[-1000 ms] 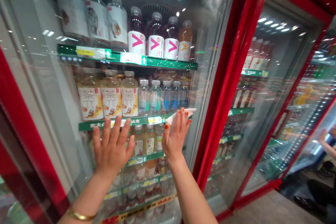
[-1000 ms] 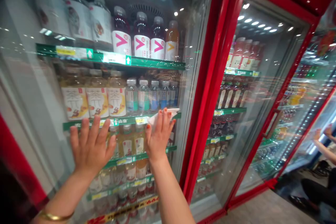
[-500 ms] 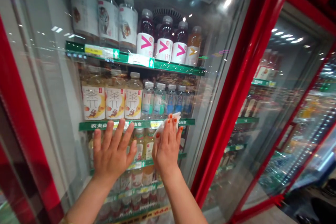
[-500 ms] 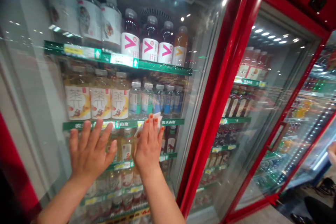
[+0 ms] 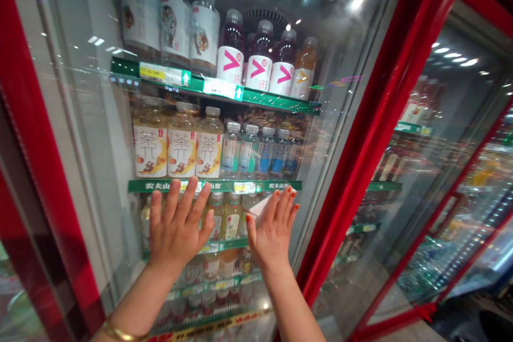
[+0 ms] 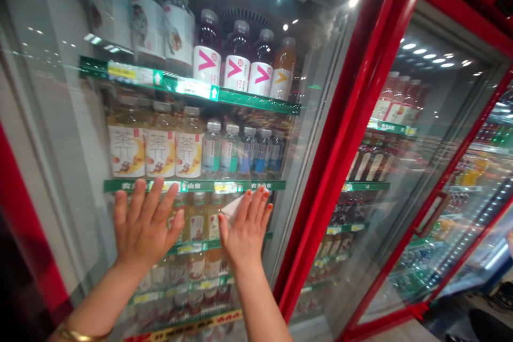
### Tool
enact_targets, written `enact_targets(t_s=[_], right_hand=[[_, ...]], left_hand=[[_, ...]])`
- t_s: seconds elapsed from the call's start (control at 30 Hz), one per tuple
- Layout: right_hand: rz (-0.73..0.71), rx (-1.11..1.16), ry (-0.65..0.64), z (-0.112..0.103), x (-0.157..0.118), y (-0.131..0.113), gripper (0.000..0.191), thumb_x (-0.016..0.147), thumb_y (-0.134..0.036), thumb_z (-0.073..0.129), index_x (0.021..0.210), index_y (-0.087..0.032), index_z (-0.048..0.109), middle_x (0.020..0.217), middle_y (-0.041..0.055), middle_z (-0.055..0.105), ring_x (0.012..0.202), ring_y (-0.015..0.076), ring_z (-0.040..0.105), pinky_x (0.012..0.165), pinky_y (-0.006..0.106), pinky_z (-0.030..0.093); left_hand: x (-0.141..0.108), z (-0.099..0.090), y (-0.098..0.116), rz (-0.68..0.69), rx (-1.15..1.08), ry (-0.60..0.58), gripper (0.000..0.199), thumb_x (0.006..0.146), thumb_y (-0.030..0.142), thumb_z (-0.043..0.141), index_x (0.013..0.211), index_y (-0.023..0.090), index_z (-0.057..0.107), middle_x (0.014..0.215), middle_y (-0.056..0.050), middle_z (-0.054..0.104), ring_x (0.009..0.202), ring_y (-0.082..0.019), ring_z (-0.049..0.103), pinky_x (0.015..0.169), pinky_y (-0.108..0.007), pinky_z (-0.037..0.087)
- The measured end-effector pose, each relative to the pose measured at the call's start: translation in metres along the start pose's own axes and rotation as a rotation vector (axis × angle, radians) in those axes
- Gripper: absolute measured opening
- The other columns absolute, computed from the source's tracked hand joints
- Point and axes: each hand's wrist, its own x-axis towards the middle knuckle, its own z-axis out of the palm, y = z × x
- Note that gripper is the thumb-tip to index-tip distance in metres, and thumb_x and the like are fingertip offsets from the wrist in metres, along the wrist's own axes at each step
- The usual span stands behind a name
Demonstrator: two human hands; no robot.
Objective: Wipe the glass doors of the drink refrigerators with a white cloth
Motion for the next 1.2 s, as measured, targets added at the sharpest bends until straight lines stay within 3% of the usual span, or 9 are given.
enact_targets(t_s=[0.13, 0.27, 0.37, 0.5, 0.6, 0.73, 0.97, 1.07, 1.2], right_hand=[[0.225, -0.007, 0.061, -0.005, 0.019, 0.028, 0.095, 0.111, -0.053, 0.043, 0.177, -0.007, -0.007, 0.182, 0.0353, -0.004, 0.172, 0.0509, -0.005, 0.125, 0.089, 0.021], [0.099, 0.031, 0.081, -0.003, 0.048, -0.018, 0.097, 0.107, -0.063, 0.052, 0.18, -0.021, 0.003, 0.182, 0.0258, -0.024, 0.168, 0.058, -0.015, 0.12, 0.092, 0.022], [-0.127, 0.011, -0.02, 0.0, 0.016, -0.043, 0.102, 0.101, -0.071, 0.061, 0.179, -0.036, 0.005, 0.186, 0.019, -0.018, 0.17, 0.0541, -0.009, 0.124, 0.087, 0.025], [-0.031, -0.106, -0.091, -0.003, -0.027, 0.006, 0.095, 0.107, -0.065, 0.05, 0.178, -0.034, -0.006, 0.184, 0.0204, -0.022, 0.17, 0.0541, -0.008, 0.122, 0.089, 0.024], [0.207, -0.123, -0.034, -0.007, 0.003, 0.04, 0.084, 0.114, -0.056, 0.033, 0.178, -0.022, -0.009, 0.182, 0.0274, -0.025, 0.169, 0.057, -0.009, 0.118, 0.094, 0.021], [0.08, -0.038, -0.001, -0.004, 0.039, 0.006, 0.09, 0.11, -0.056, 0.049, 0.179, -0.025, 0.001, 0.184, 0.0223, -0.024, 0.169, 0.057, -0.012, 0.123, 0.089, 0.023], [-0.164, -0.004, -0.117, -0.003, -0.063, 0.012, 0.095, 0.103, -0.052, 0.066, 0.177, -0.046, 0.008, 0.188, 0.0137, -0.012, 0.172, 0.0482, -0.008, 0.128, 0.081, 0.025], [0.011, -0.024, -0.07, -0.004, -0.039, 0.04, 0.086, 0.109, -0.041, 0.053, 0.178, -0.041, 0.0, 0.184, 0.0144, -0.025, 0.171, 0.0505, -0.013, 0.123, 0.09, 0.021], [0.092, 0.042, -0.015, 0.001, 0.009, 0.005, 0.091, 0.109, -0.049, 0.05, 0.178, -0.03, -0.006, 0.183, 0.0184, -0.028, 0.169, 0.0525, -0.019, 0.122, 0.09, 0.021]], left_hand=[[0.001, -0.001, 0.0, 0.003, 0.004, -0.005, 0.091, 0.1, 0.033, 0.068, 0.177, 0.036, 0.02, 0.184, 0.008, 0.017, 0.174, -0.017, 0.008, 0.145, -0.044, 0.002], [0.002, -0.001, 0.001, 0.019, -0.016, 0.007, 0.087, 0.1, 0.032, 0.068, 0.176, 0.033, 0.025, 0.183, 0.004, 0.019, 0.174, -0.018, 0.008, 0.145, -0.045, 0.002], [0.002, -0.002, 0.001, 0.01, -0.041, 0.022, 0.083, 0.102, 0.032, 0.065, 0.176, 0.032, 0.028, 0.182, 0.004, 0.022, 0.174, -0.018, 0.01, 0.145, -0.045, 0.002], [0.002, -0.001, 0.003, 0.01, -0.043, 0.027, 0.083, 0.102, 0.032, 0.066, 0.175, 0.03, 0.029, 0.182, 0.003, 0.023, 0.174, -0.018, 0.011, 0.145, -0.045, 0.002], [0.001, 0.0, 0.002, 0.009, -0.042, 0.033, 0.082, 0.102, 0.033, 0.065, 0.175, 0.031, 0.028, 0.182, 0.004, 0.023, 0.174, -0.018, 0.012, 0.145, -0.046, 0.003], [0.001, 0.0, 0.001, 0.016, -0.03, 0.025, 0.084, 0.101, 0.031, 0.067, 0.175, 0.03, 0.029, 0.182, 0.003, 0.022, 0.174, -0.018, 0.011, 0.145, -0.046, 0.003], [0.002, 0.0, 0.001, 0.032, -0.023, 0.033, 0.084, 0.101, 0.031, 0.068, 0.175, 0.029, 0.03, 0.183, 0.003, 0.021, 0.174, -0.02, 0.01, 0.145, -0.047, 0.004], [0.001, 0.0, 0.001, 0.036, -0.016, 0.036, 0.084, 0.1, 0.03, 0.068, 0.175, 0.027, 0.03, 0.183, 0.002, 0.02, 0.175, -0.02, 0.009, 0.145, -0.047, 0.004], [0.0, 0.001, 0.0, 0.029, -0.01, 0.024, 0.084, 0.1, 0.031, 0.068, 0.175, 0.027, 0.031, 0.183, 0.002, 0.021, 0.175, -0.02, 0.009, 0.145, -0.047, 0.004]])
